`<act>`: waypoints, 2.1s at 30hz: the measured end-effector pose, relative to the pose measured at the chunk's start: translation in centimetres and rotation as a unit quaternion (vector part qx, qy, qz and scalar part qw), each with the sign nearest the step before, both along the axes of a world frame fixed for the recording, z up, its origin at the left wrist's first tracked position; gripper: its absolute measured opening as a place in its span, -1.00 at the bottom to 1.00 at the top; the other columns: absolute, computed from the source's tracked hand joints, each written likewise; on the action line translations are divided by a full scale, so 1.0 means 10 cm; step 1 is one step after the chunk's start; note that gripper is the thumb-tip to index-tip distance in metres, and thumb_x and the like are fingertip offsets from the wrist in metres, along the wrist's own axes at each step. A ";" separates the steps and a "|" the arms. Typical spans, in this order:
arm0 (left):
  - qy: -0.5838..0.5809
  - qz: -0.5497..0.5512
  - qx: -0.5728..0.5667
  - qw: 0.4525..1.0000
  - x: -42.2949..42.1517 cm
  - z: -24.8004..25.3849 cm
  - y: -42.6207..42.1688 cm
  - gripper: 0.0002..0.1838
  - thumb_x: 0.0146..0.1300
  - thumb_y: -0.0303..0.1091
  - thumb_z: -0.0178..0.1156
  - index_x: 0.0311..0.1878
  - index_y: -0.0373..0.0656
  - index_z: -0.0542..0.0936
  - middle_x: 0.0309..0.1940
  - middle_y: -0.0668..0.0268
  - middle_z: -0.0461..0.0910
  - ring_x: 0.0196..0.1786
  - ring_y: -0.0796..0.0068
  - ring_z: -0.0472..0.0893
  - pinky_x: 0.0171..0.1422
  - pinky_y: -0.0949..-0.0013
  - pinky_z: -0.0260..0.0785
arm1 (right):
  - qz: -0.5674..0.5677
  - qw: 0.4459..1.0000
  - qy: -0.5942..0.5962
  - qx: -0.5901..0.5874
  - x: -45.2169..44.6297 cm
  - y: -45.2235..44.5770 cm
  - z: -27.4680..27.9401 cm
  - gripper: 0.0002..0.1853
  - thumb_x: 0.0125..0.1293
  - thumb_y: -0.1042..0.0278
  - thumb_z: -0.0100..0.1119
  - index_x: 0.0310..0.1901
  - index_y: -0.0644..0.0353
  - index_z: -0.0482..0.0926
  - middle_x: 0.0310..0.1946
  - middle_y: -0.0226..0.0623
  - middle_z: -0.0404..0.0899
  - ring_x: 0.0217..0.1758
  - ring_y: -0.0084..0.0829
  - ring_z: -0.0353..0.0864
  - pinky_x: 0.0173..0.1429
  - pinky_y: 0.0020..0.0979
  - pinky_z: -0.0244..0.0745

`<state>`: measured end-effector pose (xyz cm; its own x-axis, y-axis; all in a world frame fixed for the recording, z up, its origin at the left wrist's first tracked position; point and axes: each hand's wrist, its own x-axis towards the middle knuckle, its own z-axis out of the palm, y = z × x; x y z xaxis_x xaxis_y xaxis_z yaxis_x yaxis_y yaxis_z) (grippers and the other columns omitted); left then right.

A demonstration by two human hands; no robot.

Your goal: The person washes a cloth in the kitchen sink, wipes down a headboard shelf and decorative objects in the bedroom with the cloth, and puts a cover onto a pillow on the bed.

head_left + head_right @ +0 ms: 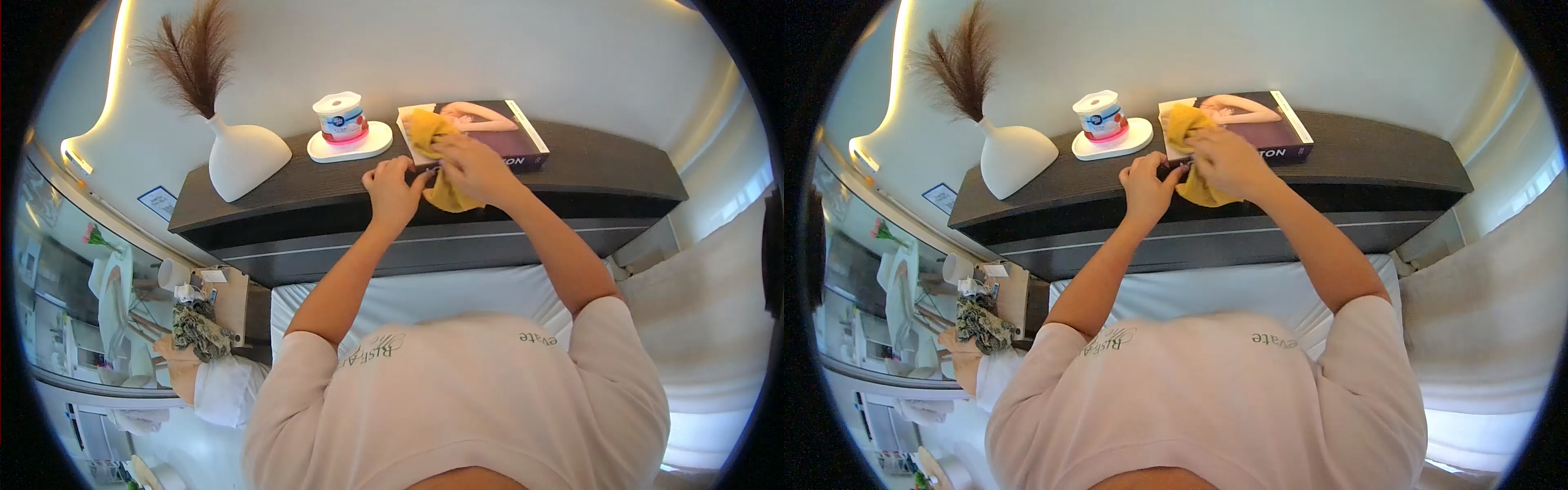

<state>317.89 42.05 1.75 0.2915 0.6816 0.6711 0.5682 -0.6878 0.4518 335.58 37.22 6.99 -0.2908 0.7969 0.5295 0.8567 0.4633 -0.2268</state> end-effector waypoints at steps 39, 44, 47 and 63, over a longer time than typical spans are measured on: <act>-0.111 -0.088 -0.316 0.938 0.42 1.14 0.76 -0.78 0.33 -0.21 0.07 -0.12 -0.15 0.45 -0.23 0.30 0.50 -0.22 0.43 0.58 -0.26 0.41 0.37 | -0.235 0.936 -0.256 -0.060 1.28 0.01 -0.51 -0.69 0.22 0.20 -0.08 -0.29 0.13 0.67 -0.22 -0.13 0.62 -0.11 -0.16 0.59 0.00 -0.14 0.42; -0.118 -0.093 -0.356 0.922 0.45 1.25 0.74 -0.83 0.33 -0.23 0.07 -0.16 -0.09 0.43 -0.24 0.30 0.47 -0.19 0.43 0.56 -0.31 0.42 0.36 | -0.150 0.988 0.010 -0.036 -0.49 0.59 -0.57 -0.56 0.34 0.08 -0.23 -0.12 0.20 0.59 -0.13 -0.03 0.59 -0.06 -0.11 0.57 0.10 -0.14 0.36; -0.126 -0.106 -0.343 0.925 0.43 1.19 0.76 -0.84 0.32 -0.24 0.08 -0.16 -0.09 0.43 -0.24 0.31 0.47 -0.19 0.46 0.55 -0.29 0.43 0.37 | -0.118 0.986 -0.024 0.113 -0.51 0.75 -0.75 -0.59 0.35 0.08 -0.22 -0.03 0.14 0.55 -0.06 -0.08 0.56 0.00 -0.09 0.53 0.19 -0.16 0.29; 0.007 -0.015 -0.060 0.998 -0.02 0.11 0.17 -0.79 0.14 -0.20 0.22 -0.36 -0.16 0.57 -0.46 0.18 0.59 -0.30 0.19 0.57 -0.17 0.21 0.35 | -0.476 0.848 -0.098 -0.211 3.07 -0.56 -0.38 -0.41 0.41 -0.04 -0.35 0.33 0.17 0.18 0.37 -0.15 0.11 0.45 -0.21 0.05 0.44 0.06 -0.14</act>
<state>317.73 43.78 2.89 0.3211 0.7478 0.5812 0.5548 -0.6458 0.5245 366.26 31.66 3.21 0.5402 0.8272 0.1548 0.8381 -0.5455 -0.0097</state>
